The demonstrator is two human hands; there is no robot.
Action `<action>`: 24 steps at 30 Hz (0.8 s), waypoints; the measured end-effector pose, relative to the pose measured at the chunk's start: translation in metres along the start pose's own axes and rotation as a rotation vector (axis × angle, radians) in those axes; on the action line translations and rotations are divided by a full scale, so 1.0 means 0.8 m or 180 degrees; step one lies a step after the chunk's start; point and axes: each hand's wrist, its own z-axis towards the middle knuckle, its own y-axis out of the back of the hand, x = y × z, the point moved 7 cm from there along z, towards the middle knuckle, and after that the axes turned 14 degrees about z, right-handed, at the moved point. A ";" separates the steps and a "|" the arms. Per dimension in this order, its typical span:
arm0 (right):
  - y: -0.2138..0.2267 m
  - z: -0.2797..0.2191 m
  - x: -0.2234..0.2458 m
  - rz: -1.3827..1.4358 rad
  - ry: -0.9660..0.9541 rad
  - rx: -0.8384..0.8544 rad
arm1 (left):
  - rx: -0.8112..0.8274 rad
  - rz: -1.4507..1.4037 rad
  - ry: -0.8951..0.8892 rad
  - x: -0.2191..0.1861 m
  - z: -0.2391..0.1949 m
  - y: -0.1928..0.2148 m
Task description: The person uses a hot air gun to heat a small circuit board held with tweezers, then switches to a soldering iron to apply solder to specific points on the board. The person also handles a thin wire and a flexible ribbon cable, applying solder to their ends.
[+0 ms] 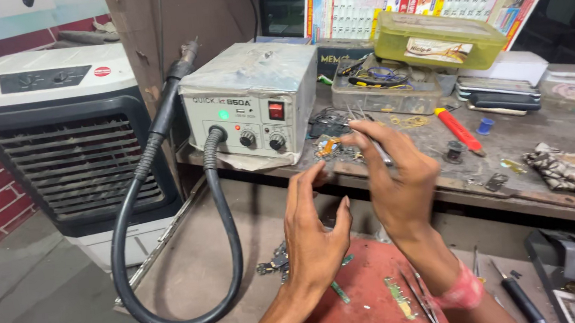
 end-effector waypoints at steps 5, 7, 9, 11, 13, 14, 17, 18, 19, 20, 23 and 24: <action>0.067 -0.025 -0.005 0.0031 -0.0772 -0.0104 | 0.0195 -0.0092 -0.0240 -0.025 -0.006 -0.023; 0.089 -0.035 -0.007 -0.0128 -0.0906 -0.0150 | 0.0236 -0.0124 -0.0395 -0.038 -0.005 -0.032; 0.106 -0.046 -0.010 -0.0170 -0.1022 -0.0240 | 0.0283 -0.0169 -0.0593 -0.053 -0.004 -0.040; 0.119 -0.052 -0.014 -0.0363 -0.1101 -0.0167 | 0.0494 -0.0286 -0.0579 -0.062 -0.004 -0.052; 0.127 -0.058 -0.016 -0.0396 -0.1151 -0.0074 | 0.0605 -0.0416 -0.0622 -0.069 -0.006 -0.061; 0.129 -0.060 -0.017 -0.0341 -0.1149 -0.0019 | 0.0602 -0.0497 -0.0678 -0.074 -0.007 -0.065; 0.136 -0.068 -0.023 -0.0228 -0.1319 -0.0036 | 0.0708 -0.0710 -0.0699 -0.084 -0.015 -0.077; 0.139 -0.070 -0.027 -0.0208 -0.1399 -0.0070 | 0.0756 -0.0784 -0.0683 -0.085 -0.016 -0.082; 0.138 -0.070 -0.032 0.0033 -0.1433 -0.0099 | 0.0709 -0.0722 -0.0687 -0.085 -0.015 -0.084; 0.138 -0.073 -0.036 0.0259 -0.1501 -0.0117 | 0.0678 -0.0670 -0.0657 -0.084 -0.017 -0.086; 0.138 -0.077 -0.040 0.0349 -0.1592 -0.0081 | 0.0682 -0.0640 -0.0530 -0.080 -0.019 -0.090; 0.136 -0.076 -0.041 0.0293 -0.1609 -0.0047 | 0.0698 -0.0638 -0.0475 -0.078 -0.019 -0.090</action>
